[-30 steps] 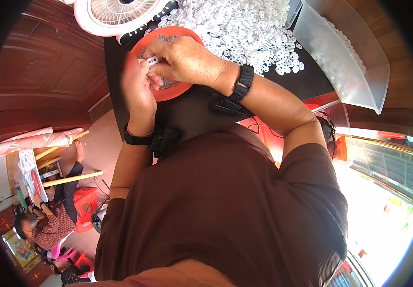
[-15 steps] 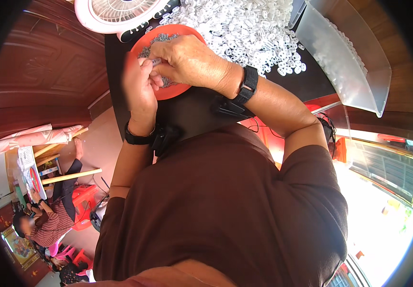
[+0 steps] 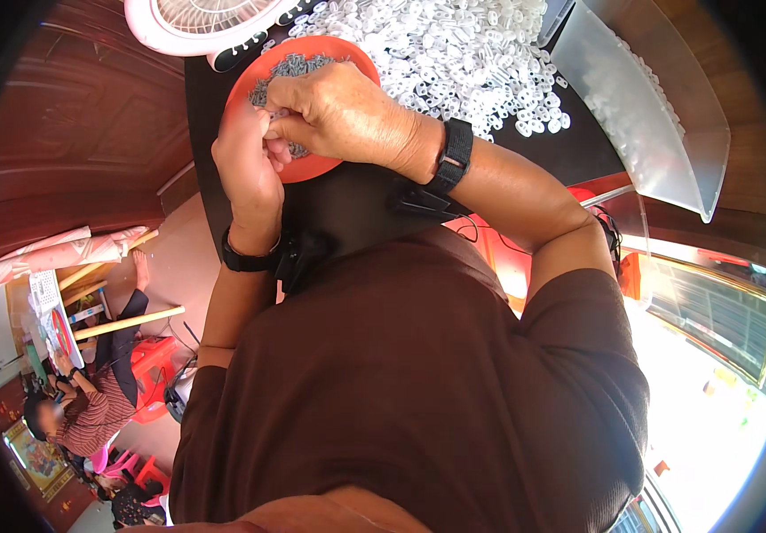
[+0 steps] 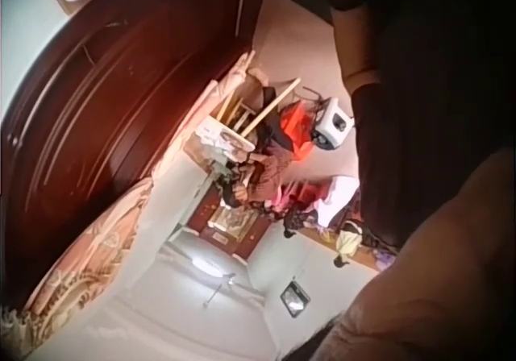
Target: Manually assembling small white plastic parts by inserting tiny metal pins into them.
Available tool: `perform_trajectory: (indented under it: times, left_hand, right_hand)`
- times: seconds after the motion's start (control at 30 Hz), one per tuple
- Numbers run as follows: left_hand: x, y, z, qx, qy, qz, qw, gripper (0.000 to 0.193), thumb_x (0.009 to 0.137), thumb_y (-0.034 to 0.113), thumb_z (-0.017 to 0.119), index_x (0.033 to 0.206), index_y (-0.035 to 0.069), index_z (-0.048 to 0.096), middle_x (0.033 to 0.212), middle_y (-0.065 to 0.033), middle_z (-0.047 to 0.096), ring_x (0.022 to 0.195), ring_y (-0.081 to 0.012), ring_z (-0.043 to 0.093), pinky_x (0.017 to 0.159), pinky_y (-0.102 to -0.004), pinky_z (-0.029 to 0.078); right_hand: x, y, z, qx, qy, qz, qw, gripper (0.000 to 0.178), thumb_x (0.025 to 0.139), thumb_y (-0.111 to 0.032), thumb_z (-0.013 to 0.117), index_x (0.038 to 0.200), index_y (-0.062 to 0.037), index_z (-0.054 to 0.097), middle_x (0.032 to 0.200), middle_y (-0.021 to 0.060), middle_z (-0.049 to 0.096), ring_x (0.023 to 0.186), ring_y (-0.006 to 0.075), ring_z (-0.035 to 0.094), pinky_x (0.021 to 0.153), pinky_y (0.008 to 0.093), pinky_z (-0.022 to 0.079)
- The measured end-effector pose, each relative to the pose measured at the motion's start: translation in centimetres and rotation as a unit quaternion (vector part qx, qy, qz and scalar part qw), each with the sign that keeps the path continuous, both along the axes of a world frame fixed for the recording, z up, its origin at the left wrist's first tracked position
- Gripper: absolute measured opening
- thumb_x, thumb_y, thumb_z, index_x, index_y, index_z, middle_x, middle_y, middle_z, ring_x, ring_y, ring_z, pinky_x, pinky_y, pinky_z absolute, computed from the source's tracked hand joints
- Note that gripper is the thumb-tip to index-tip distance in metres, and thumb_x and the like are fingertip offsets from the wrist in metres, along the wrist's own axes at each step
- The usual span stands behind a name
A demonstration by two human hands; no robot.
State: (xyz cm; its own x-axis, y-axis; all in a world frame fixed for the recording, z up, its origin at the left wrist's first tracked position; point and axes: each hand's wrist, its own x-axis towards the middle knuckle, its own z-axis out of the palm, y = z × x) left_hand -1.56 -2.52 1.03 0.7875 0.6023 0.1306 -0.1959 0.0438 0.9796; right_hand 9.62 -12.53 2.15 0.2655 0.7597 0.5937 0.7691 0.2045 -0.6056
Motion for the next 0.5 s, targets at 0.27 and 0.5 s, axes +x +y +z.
perform_trajectory:
  times: [0.27, 0.5]
  left_hand:
    - [0.5, 0.5, -0.5, 0.040, -0.031, 0.004, 0.999, 0.024, 0.091, 0.020, 0.049, 0.086, -0.001, 0.059, 0.063, -0.0021, 0.053, 0.053, -0.0078, 0.048, 0.049, -0.0200, 0.034]
    - [0.6, -0.3, 0.3, 0.000, -0.057, -0.016, 0.998, 0.022, 0.092, 0.016, 0.047, 0.080, 0.001, 0.056, 0.062, 0.0003, 0.048, 0.053, -0.0062, 0.044, 0.048, -0.0199, 0.033]
  right_hand:
    - [0.6, -0.2, 0.5, -0.006, 0.025, 0.005, 1.000, 0.019, 0.077, -0.012, 0.073, 0.092, -0.0047, 0.062, 0.072, 0.0052, 0.065, 0.062, 0.0126, 0.064, 0.053, 0.0244, 0.049]
    - [0.8, -1.1, 1.9, -0.004, -0.036, -0.051, 0.998, 0.022, 0.076, -0.013, 0.074, 0.093, -0.0044, 0.063, 0.073, 0.0062, 0.065, 0.064, 0.0147, 0.065, 0.057, 0.0258, 0.051]
